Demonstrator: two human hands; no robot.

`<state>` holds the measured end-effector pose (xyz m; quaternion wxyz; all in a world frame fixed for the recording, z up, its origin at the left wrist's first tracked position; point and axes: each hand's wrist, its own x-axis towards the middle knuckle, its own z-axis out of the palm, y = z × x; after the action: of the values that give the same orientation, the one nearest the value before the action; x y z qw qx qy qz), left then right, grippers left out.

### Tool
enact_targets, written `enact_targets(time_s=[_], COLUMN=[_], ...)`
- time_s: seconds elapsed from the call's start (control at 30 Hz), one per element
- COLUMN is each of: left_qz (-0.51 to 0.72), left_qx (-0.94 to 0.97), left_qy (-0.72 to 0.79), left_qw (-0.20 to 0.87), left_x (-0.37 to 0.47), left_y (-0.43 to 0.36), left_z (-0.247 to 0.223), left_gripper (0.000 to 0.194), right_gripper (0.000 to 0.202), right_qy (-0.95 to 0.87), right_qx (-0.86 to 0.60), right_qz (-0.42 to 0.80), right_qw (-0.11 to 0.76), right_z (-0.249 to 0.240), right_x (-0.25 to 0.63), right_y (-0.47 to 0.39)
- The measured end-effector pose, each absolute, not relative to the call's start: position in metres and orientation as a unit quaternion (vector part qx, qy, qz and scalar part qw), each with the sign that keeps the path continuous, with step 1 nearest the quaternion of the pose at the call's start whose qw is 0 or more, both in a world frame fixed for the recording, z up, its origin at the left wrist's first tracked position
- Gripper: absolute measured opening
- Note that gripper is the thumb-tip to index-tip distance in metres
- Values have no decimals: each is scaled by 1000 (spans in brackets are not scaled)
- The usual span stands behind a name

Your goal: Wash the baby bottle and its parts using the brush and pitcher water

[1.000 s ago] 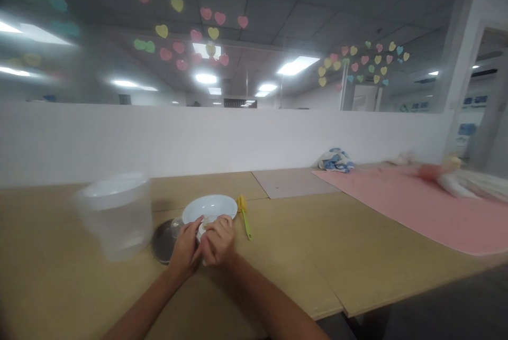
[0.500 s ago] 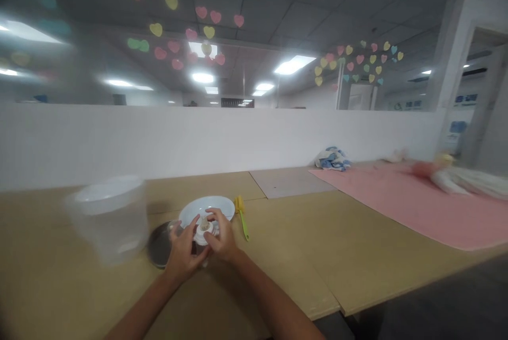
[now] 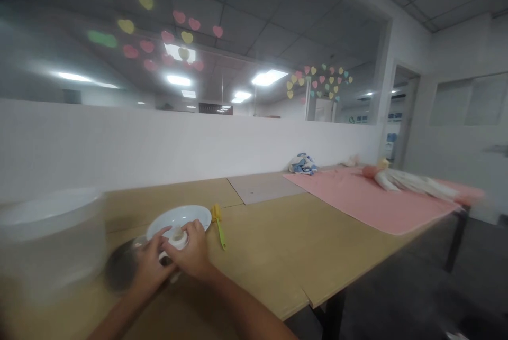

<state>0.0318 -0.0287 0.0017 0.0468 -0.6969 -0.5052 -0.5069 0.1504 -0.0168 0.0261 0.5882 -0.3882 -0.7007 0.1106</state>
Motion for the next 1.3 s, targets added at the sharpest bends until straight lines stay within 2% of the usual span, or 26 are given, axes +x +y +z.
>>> enact_targets(time_s=[0.1,0.2,0.43,0.63,0.8,0.97,1.03,1.13,1.2,1.3], left_qz=[-515,-522,-511,-492,-478,-419,-435,-476,-390,-349], left_qx=[-675,-675,-686,-712,-719,-800,-785,-651,-609,-614], left_qy=[-528,-520,-518,-500,-503,-418,-426,-574,-677,-697], left_qw=[-19,-34,-17,35,31,94,113,142,136,124], left_x=[35,36,34,37,36,14,1,-17,-26,-32], left_y=[-29,-29,-33,-37,-41,-49,-48,-39,-31,-22], left_z=[3,1,0,4,9,22,24,21,16,9], left_gripper=[58,54,54,54,61,69,63,41,34,27], right_gripper=[29,28,21,24,27,30,31,33,34,36], right_qy=[-677,-677,-736,-699,-689,-706,-715,-720,-718,-718], right_qx=[-400,-391,-287,-318,-332,-328,-327,-335,-342,-355], right_qz=[136,151,126,161,161,149,128,97,89,78], right_qw=[602,605,599,620,624,610,605,600,599,594], right_z=[26,21,11,12,9,10,11,11,10,10], right_x=[147,147,155,152,150,150,151,153,153,153], right_y=[-19,-21,-19,-12,-8,-6,-5,-6,-7,-9])
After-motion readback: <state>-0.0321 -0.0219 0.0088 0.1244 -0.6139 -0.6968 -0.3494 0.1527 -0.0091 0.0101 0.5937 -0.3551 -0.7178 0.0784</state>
